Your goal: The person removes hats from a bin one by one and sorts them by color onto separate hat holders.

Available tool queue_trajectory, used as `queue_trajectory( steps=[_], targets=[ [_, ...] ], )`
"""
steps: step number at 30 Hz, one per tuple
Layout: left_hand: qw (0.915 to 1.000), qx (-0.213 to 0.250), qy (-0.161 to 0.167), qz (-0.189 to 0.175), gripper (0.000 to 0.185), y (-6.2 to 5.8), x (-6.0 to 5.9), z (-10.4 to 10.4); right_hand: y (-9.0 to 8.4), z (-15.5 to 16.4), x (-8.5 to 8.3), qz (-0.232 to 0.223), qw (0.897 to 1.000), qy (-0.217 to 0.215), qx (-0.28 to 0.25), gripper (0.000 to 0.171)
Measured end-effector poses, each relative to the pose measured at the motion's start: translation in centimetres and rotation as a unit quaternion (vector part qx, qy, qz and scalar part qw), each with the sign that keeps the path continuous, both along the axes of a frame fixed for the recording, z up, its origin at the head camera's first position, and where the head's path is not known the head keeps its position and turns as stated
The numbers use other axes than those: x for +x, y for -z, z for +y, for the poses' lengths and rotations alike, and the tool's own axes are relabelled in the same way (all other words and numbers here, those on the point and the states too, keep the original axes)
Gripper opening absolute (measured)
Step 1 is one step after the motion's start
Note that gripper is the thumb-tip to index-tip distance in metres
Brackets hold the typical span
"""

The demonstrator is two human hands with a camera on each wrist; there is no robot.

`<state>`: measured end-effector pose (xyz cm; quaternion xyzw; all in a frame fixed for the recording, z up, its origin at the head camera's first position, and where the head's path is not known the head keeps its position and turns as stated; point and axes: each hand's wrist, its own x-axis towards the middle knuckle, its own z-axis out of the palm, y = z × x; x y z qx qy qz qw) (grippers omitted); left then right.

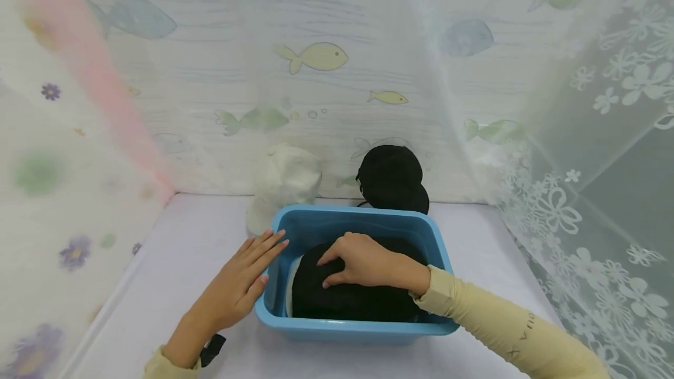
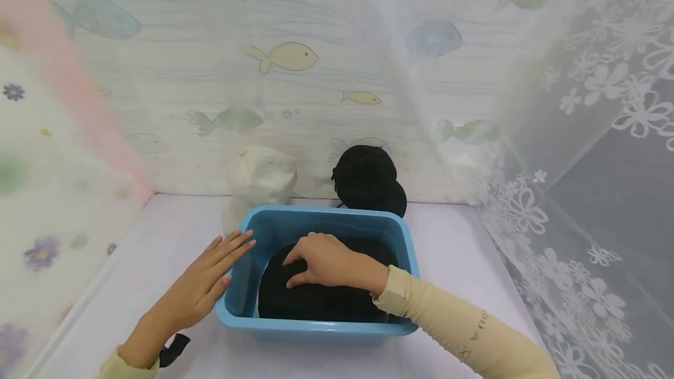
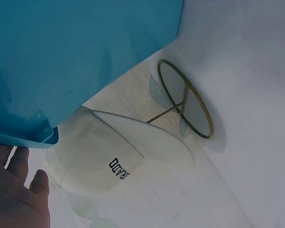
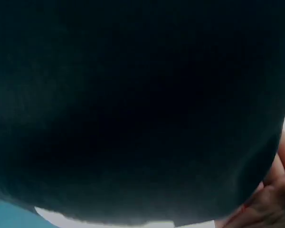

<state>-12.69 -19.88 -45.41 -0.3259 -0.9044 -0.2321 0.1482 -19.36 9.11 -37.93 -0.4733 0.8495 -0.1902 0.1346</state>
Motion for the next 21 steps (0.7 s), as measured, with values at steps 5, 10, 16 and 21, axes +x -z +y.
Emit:
queue_trajectory(
  steps=[5, 10, 16, 21],
  targets=[
    [0.9997, -0.022, 0.002, 0.013, 0.06, -0.1, -0.3, 0.1, -0.7, 0.7, -0.3, -0.021, 0.999, -0.01, -0.024, 0.035],
    [0.9993, -0.036, 0.002, 0.013, 0.058, -0.4, -0.4, 0.2, -1.5, 1.8, -0.8, -0.054, 0.997, -0.019, -0.045, 0.035],
    [0.9996, -0.029, 0.0, 0.002, 0.058, -0.4, -0.4, 0.1, -2.4, 2.7, -1.1, -0.076, 0.995, -0.025, -0.066, 0.034],
    [0.9996, -0.026, 0.001, 0.007, 0.062, -0.3, -0.2, -0.2, -2.7, 3.3, -1.3, -0.085, 0.992, -0.029, -0.093, 0.034]
  ],
)
